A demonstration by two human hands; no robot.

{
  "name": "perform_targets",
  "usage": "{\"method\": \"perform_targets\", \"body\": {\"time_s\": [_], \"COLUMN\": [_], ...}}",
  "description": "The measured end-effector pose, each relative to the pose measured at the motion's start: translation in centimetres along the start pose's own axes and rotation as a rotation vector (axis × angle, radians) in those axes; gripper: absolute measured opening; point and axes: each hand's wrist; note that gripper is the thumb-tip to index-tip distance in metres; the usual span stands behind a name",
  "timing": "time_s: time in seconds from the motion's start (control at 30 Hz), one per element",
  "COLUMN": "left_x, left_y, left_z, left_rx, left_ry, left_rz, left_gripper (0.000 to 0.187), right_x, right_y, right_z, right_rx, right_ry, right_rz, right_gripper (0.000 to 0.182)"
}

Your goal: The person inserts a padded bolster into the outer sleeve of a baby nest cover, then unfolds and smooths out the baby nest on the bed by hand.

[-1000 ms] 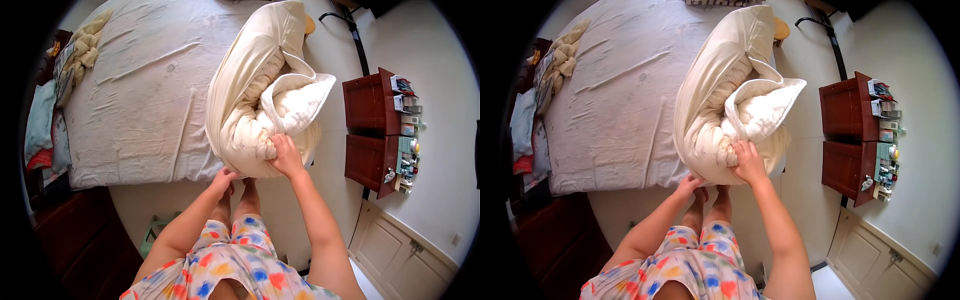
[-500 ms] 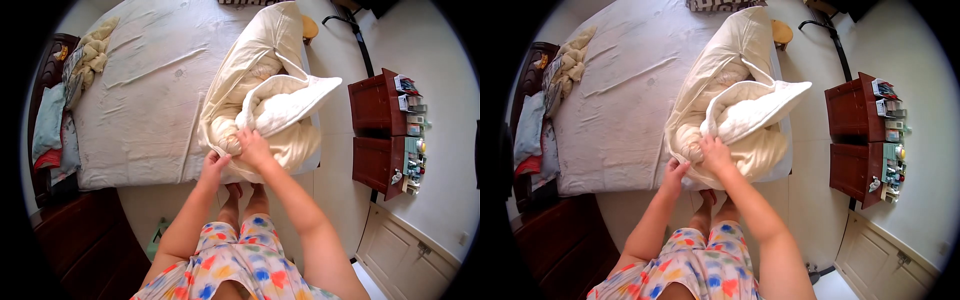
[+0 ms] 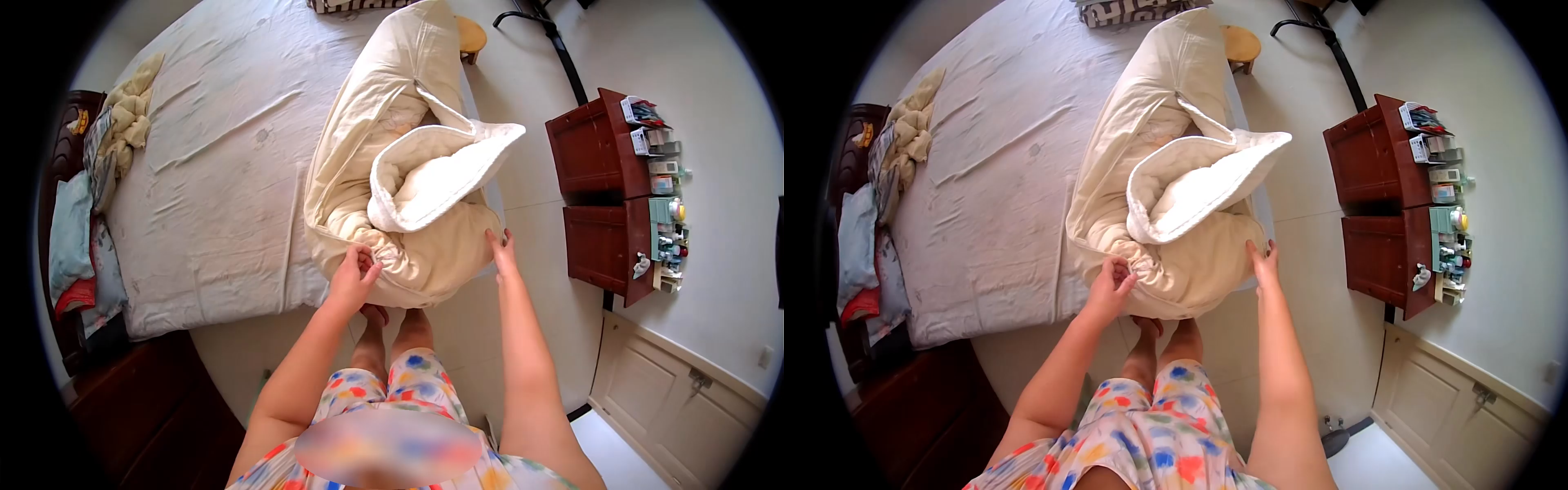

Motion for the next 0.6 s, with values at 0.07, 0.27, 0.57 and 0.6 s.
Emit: {"method": "perform_targets", "body": {"time_s": [0.07, 0.27, 0.57, 0.6], "left_x": [1.4, 0.7, 8.0, 7.2], "left_y": [-0.1, 0.2, 6.5, 7.1], "left_z": [0.3, 0.5, -0.5, -0.8], "left_rx": [-0.022, -0.102, -0.285, -0.335], "left_ry": [0.046, 0.195, 0.244, 0.248], "left_rz": [0.004, 0.259, 0.355, 0.371], "left_gripper": [0.038, 0.047, 0.033, 0.033], "right_x": [-1.2, -0.1, 1.5, 2.0], "right_y": [-0.3, -3.7, -7.7, -8.2], "right_z": [1.4, -0.9, -9.6, -10.4], "right_rx": [0.055, 0.239, 0.303, 0.323], "right_ry": [-0.133, -0.058, 0.529, 0.548], "right_rz": [0.056, -0.039, -0.321, -0.323], "right_gripper": [0.106, 0.101, 0.086, 0.085]}}
Point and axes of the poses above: each hand's wrist, its own z-axis towards the middle knuckle, its own y-axis out of the back of the hand, x = y × z, and after that the axes turned 5 degrees about -y, right-handed
